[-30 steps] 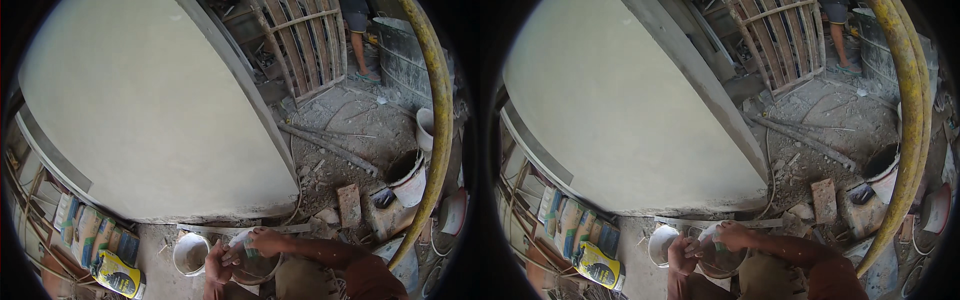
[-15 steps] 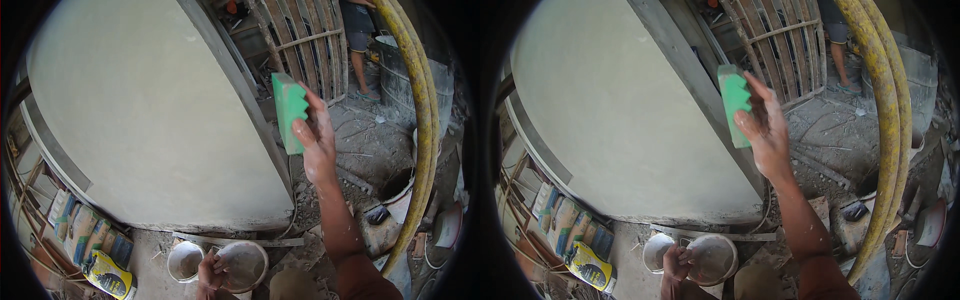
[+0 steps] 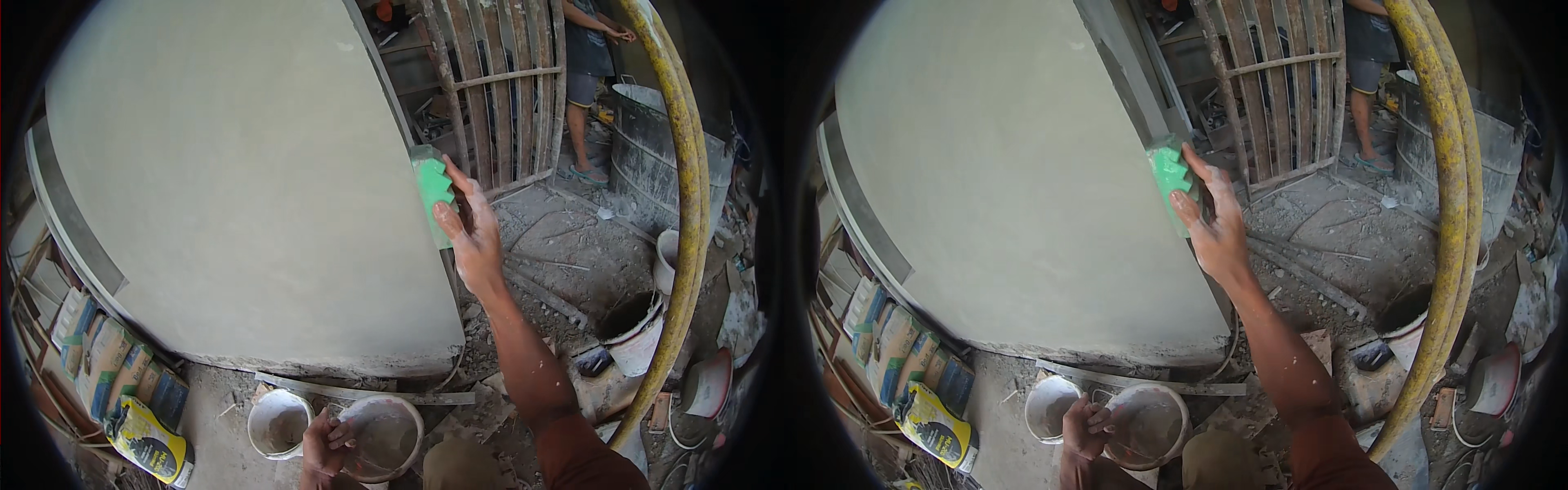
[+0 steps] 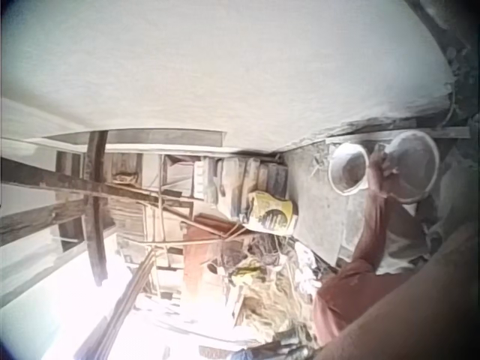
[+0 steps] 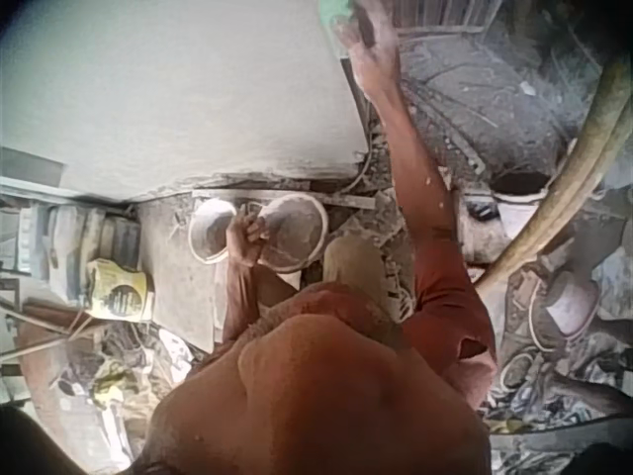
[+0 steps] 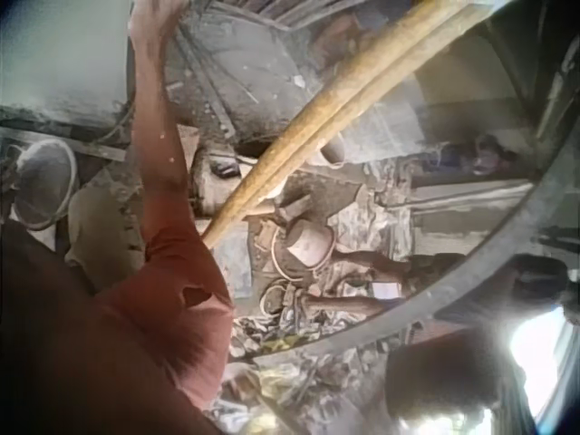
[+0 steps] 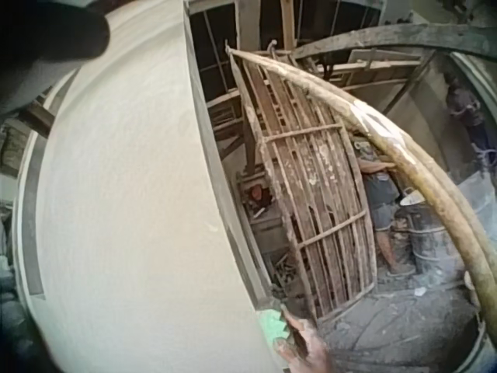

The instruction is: The person smooths a curved wall edge using a trowel, then wets a sponge in a bucket of water and wipes down the wall edge with the sponge.

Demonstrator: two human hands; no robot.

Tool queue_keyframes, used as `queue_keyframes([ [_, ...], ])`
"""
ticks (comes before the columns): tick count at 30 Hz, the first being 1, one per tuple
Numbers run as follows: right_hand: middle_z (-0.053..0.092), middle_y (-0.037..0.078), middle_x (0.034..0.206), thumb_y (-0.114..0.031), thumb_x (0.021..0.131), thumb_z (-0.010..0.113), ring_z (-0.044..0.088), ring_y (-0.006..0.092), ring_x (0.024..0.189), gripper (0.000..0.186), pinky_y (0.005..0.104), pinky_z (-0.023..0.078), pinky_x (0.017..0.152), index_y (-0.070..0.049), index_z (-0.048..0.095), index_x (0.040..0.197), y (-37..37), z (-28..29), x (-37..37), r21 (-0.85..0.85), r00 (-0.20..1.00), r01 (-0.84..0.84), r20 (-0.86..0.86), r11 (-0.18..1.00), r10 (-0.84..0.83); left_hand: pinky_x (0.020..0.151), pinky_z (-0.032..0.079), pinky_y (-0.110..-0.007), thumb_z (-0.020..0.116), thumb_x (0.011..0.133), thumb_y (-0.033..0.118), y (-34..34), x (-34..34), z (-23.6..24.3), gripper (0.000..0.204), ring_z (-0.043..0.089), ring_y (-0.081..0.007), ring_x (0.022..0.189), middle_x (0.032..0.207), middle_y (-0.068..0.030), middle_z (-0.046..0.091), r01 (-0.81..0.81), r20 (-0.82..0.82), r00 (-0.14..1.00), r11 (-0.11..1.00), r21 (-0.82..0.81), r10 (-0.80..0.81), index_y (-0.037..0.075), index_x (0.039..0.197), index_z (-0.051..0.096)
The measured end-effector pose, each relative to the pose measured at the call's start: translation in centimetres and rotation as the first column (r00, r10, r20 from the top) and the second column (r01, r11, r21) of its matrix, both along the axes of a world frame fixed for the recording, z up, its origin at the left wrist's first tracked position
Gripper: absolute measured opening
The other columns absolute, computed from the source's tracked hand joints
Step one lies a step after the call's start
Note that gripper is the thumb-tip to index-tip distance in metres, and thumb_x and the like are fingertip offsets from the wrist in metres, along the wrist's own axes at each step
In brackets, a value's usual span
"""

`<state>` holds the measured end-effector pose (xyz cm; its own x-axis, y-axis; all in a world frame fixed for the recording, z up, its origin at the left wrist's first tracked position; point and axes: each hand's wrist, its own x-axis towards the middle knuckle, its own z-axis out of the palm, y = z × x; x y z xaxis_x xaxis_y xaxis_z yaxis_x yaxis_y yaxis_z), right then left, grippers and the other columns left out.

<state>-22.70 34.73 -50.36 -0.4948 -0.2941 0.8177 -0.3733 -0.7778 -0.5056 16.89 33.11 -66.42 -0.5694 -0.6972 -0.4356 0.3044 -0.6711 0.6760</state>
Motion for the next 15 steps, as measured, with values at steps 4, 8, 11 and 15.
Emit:
queue_keyframes([
  [4, 0.057, 0.014, 0.138, -0.016, 0.098, 0.065, 0.055, 0.0201, 0.124, 0.052, 0.0341, 0.041, 0.108, -0.001, 0.051, 0.145, -0.9, 5.8, -0.1, -0.188, 0.995, 0.048, -0.078, 0.981, -0.064, 0.063, 0.037, -0.028, 0.051, 0.104, 0.043, 0.5, -0.1, 0.1, 0.038, 0.029, -0.0071, 0.05, 0.06, 0.0075, 0.033, -0.009, 0.036, 0.999, 1.0, -0.024, 0.01, 0.016, 0.077, 0.057],
  [8, 0.062, 0.012, 0.13, -0.02, 0.096, 0.069, 0.058, 0.0188, 0.116, 0.05, 0.0317, 0.045, 0.102, -0.002, 0.056, 0.142, 0.9, 15.5, 0.8, -0.186, 0.989, -0.15, -0.043, 0.971, 0.144, 0.062, 0.039, -0.029, 0.049, 0.105, 0.042, 0.2, -0.2, -0.7, 0.036, 0.029, -0.007, 0.049, 0.061, 0.0068, 0.034, -0.019, 0.031, 0.999, 1.0, -0.016, 0.02, 0.016, 0.08, 0.055],
  [11, 0.058, 0.01, 0.132, -0.025, 0.1, 0.066, 0.055, 0.0132, 0.117, 0.058, 0.0279, 0.042, 0.103, 0.002, 0.048, 0.147, -0.2, 12.8, -0.5, -0.182, 0.984, -0.125, -0.149, 0.975, 0.098, 0.061, 0.04, -0.029, 0.049, 0.105, 0.04, -0.1, -0.6, -0.6, 0.034, 0.03, -0.0069, 0.049, 0.061, 0.0065, 0.034, -0.01, 0.026, 1.0, 1.0, -0.026, 0.011, 0.016, 0.082, 0.053],
  [15, 0.058, 0.012, 0.132, -0.014, 0.098, 0.066, 0.056, 0.0178, 0.121, 0.052, 0.0315, 0.043, 0.106, 0.001, 0.051, 0.146, 0.8, -1.3, 1.0, -0.023, 0.999, 0.034, 0.011, 0.999, -0.034, 0.061, 0.04, -0.028, 0.049, 0.105, 0.041, 0.0, -0.1, 0.0, 0.034, 0.03, -0.0064, 0.049, 0.061, 0.0081, 0.034, -0.056, 0.08, 0.995, 0.998, -0.04, 0.059, 0.016, 0.082, 0.057],
])
